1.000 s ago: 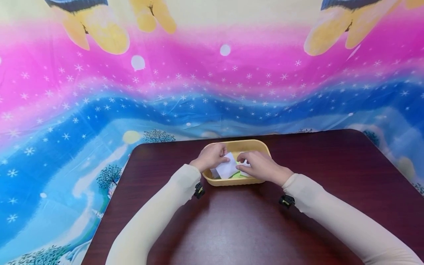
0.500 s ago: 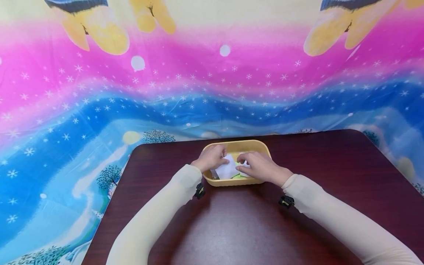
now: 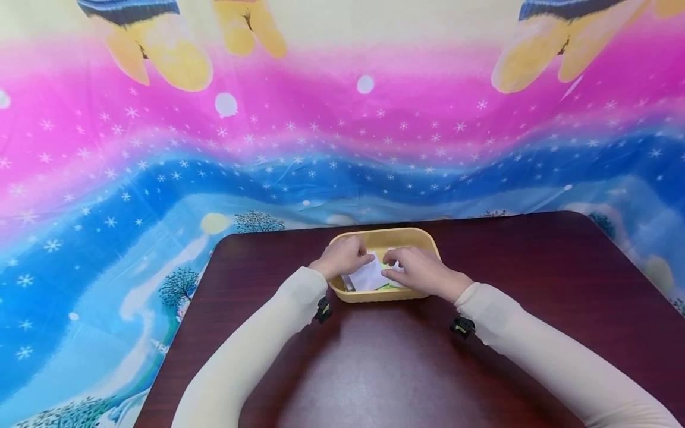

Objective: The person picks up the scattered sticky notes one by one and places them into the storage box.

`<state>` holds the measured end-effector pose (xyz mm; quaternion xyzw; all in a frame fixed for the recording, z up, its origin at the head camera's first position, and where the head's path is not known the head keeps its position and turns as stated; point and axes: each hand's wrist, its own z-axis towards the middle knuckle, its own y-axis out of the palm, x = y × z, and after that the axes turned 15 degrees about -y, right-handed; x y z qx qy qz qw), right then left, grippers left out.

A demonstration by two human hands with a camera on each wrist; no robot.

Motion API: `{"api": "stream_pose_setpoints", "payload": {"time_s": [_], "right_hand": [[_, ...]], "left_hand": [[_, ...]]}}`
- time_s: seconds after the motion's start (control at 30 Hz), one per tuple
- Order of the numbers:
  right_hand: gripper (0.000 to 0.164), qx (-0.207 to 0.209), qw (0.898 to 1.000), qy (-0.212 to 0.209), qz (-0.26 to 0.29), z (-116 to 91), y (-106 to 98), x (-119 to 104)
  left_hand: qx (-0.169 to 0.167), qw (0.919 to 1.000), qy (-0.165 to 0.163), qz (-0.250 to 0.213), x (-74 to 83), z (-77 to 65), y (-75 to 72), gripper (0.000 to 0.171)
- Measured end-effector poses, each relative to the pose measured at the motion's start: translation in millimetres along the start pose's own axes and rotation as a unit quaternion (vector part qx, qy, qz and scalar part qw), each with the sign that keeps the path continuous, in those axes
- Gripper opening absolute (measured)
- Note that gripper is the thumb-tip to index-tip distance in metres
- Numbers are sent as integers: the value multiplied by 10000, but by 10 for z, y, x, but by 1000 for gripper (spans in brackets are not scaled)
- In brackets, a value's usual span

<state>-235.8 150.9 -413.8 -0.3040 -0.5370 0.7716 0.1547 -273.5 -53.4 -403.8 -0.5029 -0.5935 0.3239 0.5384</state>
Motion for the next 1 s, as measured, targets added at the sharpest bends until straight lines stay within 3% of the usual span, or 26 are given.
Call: {"api": "stream_pose_setpoints", "payload": {"time_s": [0.27, 0.63, 1.0], "right_hand": [[29, -55, 10000, 53, -19, -1, 5, 21], [29, -48, 10000, 73, 10, 11, 22, 51], [30, -50, 9999, 156, 20, -11, -13, 23]], "left_hand": [[-47, 10000, 57, -57, -17, -5, 2, 31], [236, 9994, 128, -239, -33, -2, -42, 30], [308, 9988, 131, -353, -44, -88, -57, 26]]}}
